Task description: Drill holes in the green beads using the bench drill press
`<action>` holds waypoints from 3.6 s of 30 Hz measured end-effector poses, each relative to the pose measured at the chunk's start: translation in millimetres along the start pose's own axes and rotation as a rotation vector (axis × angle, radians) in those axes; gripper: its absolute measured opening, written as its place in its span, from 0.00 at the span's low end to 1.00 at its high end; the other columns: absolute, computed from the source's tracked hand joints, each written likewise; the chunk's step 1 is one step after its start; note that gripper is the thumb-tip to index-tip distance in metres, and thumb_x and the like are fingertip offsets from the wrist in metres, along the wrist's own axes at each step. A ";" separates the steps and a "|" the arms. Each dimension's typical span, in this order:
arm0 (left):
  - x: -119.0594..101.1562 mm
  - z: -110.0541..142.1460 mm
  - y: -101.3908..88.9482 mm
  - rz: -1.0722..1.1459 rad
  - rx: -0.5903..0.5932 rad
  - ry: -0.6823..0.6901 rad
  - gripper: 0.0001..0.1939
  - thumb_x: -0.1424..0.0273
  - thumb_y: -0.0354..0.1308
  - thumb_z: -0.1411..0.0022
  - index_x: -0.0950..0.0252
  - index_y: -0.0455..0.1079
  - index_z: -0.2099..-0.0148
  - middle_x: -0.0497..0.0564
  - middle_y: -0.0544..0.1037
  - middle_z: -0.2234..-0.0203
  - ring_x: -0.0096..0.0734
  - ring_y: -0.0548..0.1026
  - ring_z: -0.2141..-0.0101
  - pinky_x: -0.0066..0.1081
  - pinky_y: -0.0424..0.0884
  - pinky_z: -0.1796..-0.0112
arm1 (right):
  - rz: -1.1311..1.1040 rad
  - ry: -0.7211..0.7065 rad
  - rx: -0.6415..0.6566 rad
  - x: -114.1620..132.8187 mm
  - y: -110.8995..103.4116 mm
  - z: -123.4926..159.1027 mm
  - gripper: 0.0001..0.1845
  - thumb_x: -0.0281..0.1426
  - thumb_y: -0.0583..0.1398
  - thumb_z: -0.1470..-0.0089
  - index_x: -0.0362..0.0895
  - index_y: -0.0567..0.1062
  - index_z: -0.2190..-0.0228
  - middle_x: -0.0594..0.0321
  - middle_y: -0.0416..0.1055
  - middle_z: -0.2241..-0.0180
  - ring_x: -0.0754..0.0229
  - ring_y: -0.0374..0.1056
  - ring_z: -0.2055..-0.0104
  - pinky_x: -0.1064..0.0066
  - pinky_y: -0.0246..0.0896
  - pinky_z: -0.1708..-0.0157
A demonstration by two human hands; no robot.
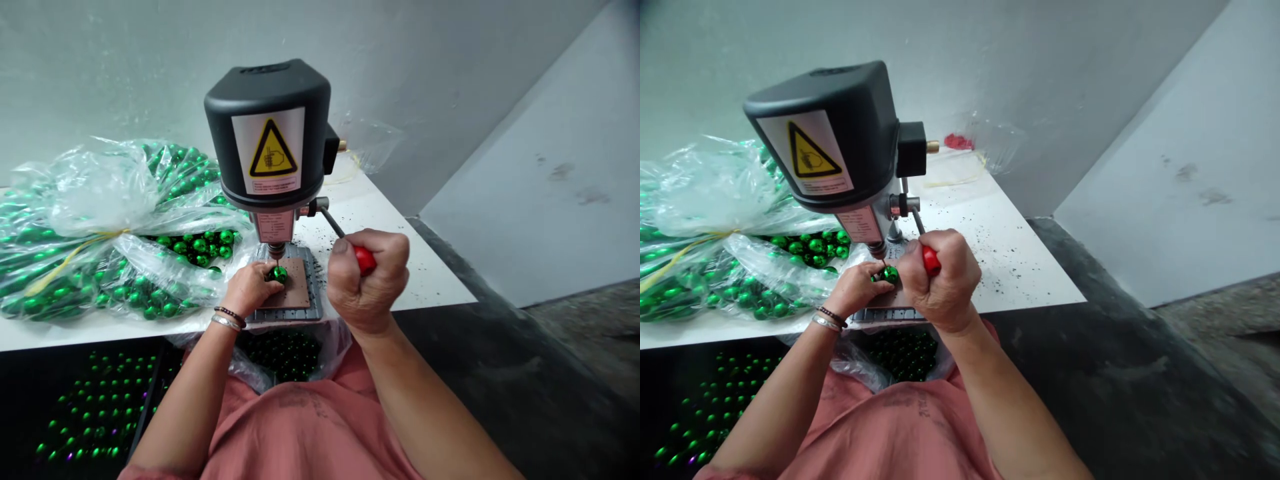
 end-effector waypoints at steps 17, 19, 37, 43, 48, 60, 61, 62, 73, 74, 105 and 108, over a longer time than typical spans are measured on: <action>0.1 3.8 -1.2 0.017 -0.027 -0.022 0.17 0.65 0.60 0.50 0.57 0.73 0.56 0.50 0.78 0.65 0.39 0.74 0.64 0.32 0.67 0.63 | -0.090 0.125 -0.089 -4.5 2.9 -18.3 0.04 0.30 0.55 0.49 0.45 0.62 0.73 0.69 0.60 0.78 0.73 0.58 0.77 0.78 0.57 0.77; 3.3 11.0 -4.8 0.041 -0.059 -0.053 0.16 0.64 0.59 0.50 0.60 0.73 0.57 0.50 0.77 0.67 0.37 0.73 0.67 0.32 0.66 0.65 | -0.073 0.156 -0.012 -0.2 9.8 -42.8 0.07 0.32 0.55 0.48 0.44 0.61 0.75 0.71 0.57 0.80 0.74 0.55 0.79 0.79 0.55 0.78; 17.5 34.5 -8.4 0.284 -0.043 -0.054 0.17 0.73 0.54 0.49 0.65 0.55 0.56 0.50 0.63 0.63 0.30 0.64 0.62 0.33 0.63 0.57 | -0.124 0.168 0.034 -0.1 13.6 -56.7 0.08 0.32 0.54 0.48 0.44 0.59 0.75 0.71 0.53 0.79 0.75 0.51 0.78 0.81 0.54 0.78; 19.1 29.2 -1.6 0.290 -0.067 -0.088 0.27 0.64 0.64 0.56 0.64 0.57 0.56 0.47 0.67 0.67 0.29 0.68 0.67 0.31 0.66 0.64 | -0.134 0.196 0.059 -1.5 13.5 -53.7 0.08 0.33 0.55 0.48 0.45 0.59 0.74 0.72 0.53 0.80 0.76 0.49 0.79 0.81 0.53 0.80; 7.0 25.7 -2.7 0.237 -0.048 0.002 0.20 0.65 0.57 0.48 0.64 0.67 0.52 0.54 0.71 0.57 0.34 0.71 0.58 0.36 0.66 0.54 | -0.136 0.210 0.075 -2.6 13.9 -53.9 0.08 0.32 0.55 0.48 0.45 0.59 0.75 0.73 0.53 0.81 0.76 0.49 0.81 0.81 0.52 0.80; 6.6 17.1 0.8 0.170 -0.021 -0.067 0.19 0.65 0.55 0.47 0.64 0.67 0.52 0.51 0.77 0.64 0.34 0.74 0.65 0.32 0.68 0.62 | -0.197 0.172 0.057 -1.8 12.1 -52.5 0.09 0.35 0.55 0.47 0.44 0.60 0.74 0.73 0.54 0.80 0.78 0.49 0.81 0.81 0.50 0.81; 4.3 16.4 -0.4 0.162 -0.017 -0.054 0.19 0.65 0.54 0.46 0.63 0.67 0.51 0.51 0.77 0.62 0.34 0.74 0.63 0.32 0.68 0.60 | -0.201 0.173 0.057 -1.9 12.0 -52.2 0.10 0.36 0.54 0.47 0.44 0.60 0.74 0.73 0.54 0.80 0.78 0.49 0.81 0.81 0.50 0.81; 2.4 15.9 -1.8 0.154 -0.018 -0.042 0.20 0.65 0.53 0.44 0.62 0.66 0.49 0.51 0.77 0.61 0.35 0.74 0.61 0.32 0.67 0.59 | -0.205 0.174 0.059 -1.9 12.1 -52.1 0.10 0.36 0.54 0.47 0.44 0.60 0.74 0.73 0.54 0.80 0.78 0.49 0.81 0.81 0.50 0.80; 6.4 12.1 -3.3 0.134 0.006 -0.021 0.21 0.67 0.49 0.42 0.63 0.66 0.47 0.54 0.76 0.55 0.38 0.72 0.54 0.36 0.65 0.53 | -0.171 0.192 0.088 -3.1 13.1 -54.0 0.08 0.33 0.55 0.49 0.45 0.60 0.74 0.73 0.54 0.80 0.76 0.50 0.80 0.81 0.55 0.77; 6.0 11.6 -2.7 0.137 0.009 -0.012 0.21 0.67 0.50 0.42 0.62 0.66 0.47 0.53 0.76 0.55 0.38 0.72 0.55 0.36 0.65 0.53 | -0.166 0.190 0.089 -2.8 13.4 -54.4 0.08 0.34 0.55 0.49 0.45 0.60 0.74 0.73 0.55 0.79 0.76 0.51 0.80 0.81 0.55 0.77; 5.2 10.2 7.1 0.208 -0.082 -0.098 0.23 0.66 0.59 0.46 0.62 0.69 0.46 0.52 0.78 0.58 0.36 0.75 0.57 0.34 0.67 0.53 | -0.065 0.095 0.077 1.5 4.1 -34.8 0.07 0.31 0.56 0.51 0.45 0.60 0.75 0.73 0.56 0.81 0.75 0.51 0.80 0.79 0.54 0.79; 6.4 10.2 8.0 0.225 -0.094 -0.091 0.23 0.67 0.59 0.47 0.62 0.69 0.47 0.53 0.77 0.55 0.37 0.74 0.55 0.34 0.66 0.52 | -0.006 0.059 0.086 2.7 2.8 -26.1 0.06 0.30 0.57 0.51 0.45 0.61 0.74 0.73 0.59 0.80 0.75 0.53 0.80 0.79 0.53 0.79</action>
Point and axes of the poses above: each hand's wrist, its own z-axis away from the middle knuckle, its own y-axis out of the palm, x = y × z, the point moved 9 cm from there along -z, towards the middle knuckle
